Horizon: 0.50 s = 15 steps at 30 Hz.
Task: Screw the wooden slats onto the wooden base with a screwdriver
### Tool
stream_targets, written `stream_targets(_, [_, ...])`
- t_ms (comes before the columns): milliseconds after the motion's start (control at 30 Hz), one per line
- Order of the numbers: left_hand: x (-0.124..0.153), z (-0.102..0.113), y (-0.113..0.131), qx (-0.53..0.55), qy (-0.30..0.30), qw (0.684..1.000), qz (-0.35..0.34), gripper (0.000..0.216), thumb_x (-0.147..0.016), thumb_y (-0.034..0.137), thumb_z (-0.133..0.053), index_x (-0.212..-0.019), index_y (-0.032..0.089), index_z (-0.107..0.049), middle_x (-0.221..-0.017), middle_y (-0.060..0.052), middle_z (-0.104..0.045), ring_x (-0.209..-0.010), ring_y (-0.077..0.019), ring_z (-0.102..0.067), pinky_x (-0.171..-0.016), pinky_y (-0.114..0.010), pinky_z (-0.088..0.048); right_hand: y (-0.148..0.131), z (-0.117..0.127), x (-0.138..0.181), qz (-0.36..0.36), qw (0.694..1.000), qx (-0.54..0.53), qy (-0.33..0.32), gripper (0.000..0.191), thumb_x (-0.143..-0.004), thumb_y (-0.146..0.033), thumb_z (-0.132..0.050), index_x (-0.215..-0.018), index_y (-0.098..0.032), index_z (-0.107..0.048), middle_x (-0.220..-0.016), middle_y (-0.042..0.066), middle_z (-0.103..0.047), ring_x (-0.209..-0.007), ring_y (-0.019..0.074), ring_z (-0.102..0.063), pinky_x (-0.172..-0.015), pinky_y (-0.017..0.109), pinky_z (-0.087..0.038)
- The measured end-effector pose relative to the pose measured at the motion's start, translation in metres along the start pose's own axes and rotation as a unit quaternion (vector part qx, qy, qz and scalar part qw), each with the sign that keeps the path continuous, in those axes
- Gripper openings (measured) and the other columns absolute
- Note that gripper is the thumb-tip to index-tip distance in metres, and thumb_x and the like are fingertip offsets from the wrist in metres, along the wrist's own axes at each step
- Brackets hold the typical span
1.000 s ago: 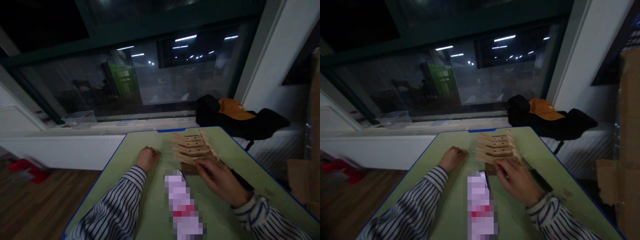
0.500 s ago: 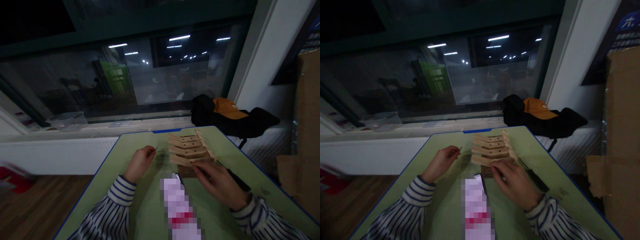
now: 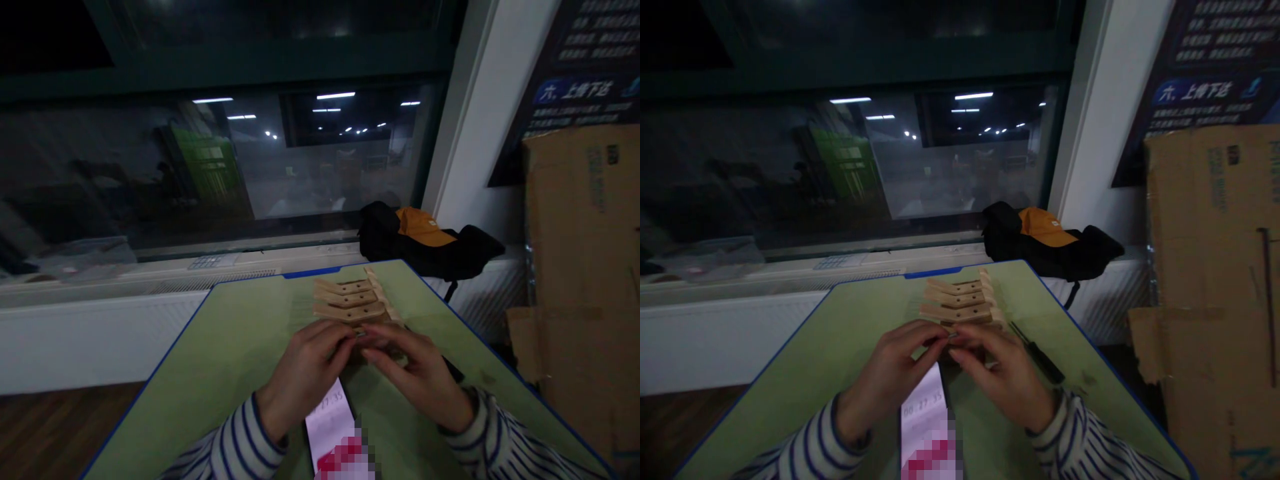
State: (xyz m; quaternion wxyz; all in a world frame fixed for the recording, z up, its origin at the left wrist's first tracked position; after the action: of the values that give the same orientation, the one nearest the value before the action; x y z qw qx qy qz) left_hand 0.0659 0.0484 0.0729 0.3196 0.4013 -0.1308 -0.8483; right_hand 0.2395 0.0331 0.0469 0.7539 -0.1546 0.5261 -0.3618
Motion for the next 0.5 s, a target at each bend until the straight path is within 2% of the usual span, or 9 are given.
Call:
stream_targets(133, [-0.002, -0.003, -0.002, -0.003, 0.017, 0.999, -0.03, 0.011, -0.088, 0.012, -0.057, -0.094, 0.017, -0.065, -0.086, -0.003, -0.071, -0.078, -0.0145, -0.065, -0.071, -0.025, -0.051, -0.004, 0.003, -0.004, -0.002, 1.0, 0.013, -0.015, 0.021, -0.088, -0.024, -0.058, -0.108, -0.024, -0.064, -0.094, 0.004, -0.074, -0.078, 0.0157, -0.07, -0.068, 0.027, -0.06])
stream_targets(233, [-0.001, -0.005, -0.002, 0.001, 0.036, 0.998, -0.053, 0.013, -0.089, 0.011, -0.056, -0.096, 0.018, -0.063, -0.088, -0.003, -0.071, -0.08, -0.014, -0.065, -0.073, -0.024, -0.052, -0.007, 0.01, -0.015, 0.011, 0.998, 0.036, -0.051, 0.018, -0.088, -0.024, -0.057, -0.105, -0.024, -0.064, -0.091, 0.002, -0.073, -0.077, 0.0144, -0.07, -0.069, 0.025, -0.059])
stream_targets(333, [0.006, -0.003, -0.004, -0.008, 0.088, 0.994, -0.063, 0.017, -0.086, 0.01, -0.061, -0.102, 0.018, -0.061, -0.094, -0.004, -0.07, -0.087, -0.0145, -0.064, -0.078, -0.025, -0.052, -0.007, 0.023, -0.034, 0.02, 0.994, 0.079, -0.078, 0.012, -0.089, -0.02, -0.055, -0.097, -0.023, -0.064, -0.091, 0.001, -0.072, -0.082, 0.0134, -0.069, -0.072, 0.023, -0.057])
stream_targets(400, [0.015, 0.0, -0.011, -0.042, 0.135, 0.989, -0.037, 0.02, -0.084, 0.012, -0.064, -0.103, 0.019, -0.06, -0.096, -0.004, -0.068, -0.089, -0.0154, -0.063, -0.08, -0.026, -0.052, -0.003, 0.034, -0.044, 0.007, 0.99, 0.116, -0.076, 0.014, -0.089, -0.02, -0.054, -0.1, -0.022, -0.062, -0.093, 0.002, -0.072, -0.082, 0.0129, -0.068, -0.065, 0.02, -0.055])
stream_targets(500, [0.029, 0.003, -0.025, -0.092, 0.165, 0.981, 0.035, 0.016, -0.085, 0.017, -0.063, -0.101, 0.021, -0.062, -0.092, -0.004, -0.064, -0.083, -0.0144, -0.062, -0.073, -0.024, -0.053, 0.007, 0.046, -0.046, 0.007, 0.984, 0.159, -0.082, 0.018, -0.089, -0.017, -0.054, -0.103, -0.023, -0.063, -0.099, 0.001, -0.071, -0.086, 0.0121, -0.067, -0.071, 0.021, -0.055])
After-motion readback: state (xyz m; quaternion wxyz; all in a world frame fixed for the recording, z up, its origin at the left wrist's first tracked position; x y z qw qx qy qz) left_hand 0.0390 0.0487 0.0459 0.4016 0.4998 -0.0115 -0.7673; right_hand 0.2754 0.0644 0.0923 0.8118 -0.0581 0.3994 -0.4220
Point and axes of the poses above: each hand's wrist, its own x-axis away from the middle knuckle, its own z-axis out of the back of the hand, y = z × x, the point moved 2 cm from there along -x, towards the middle knuckle
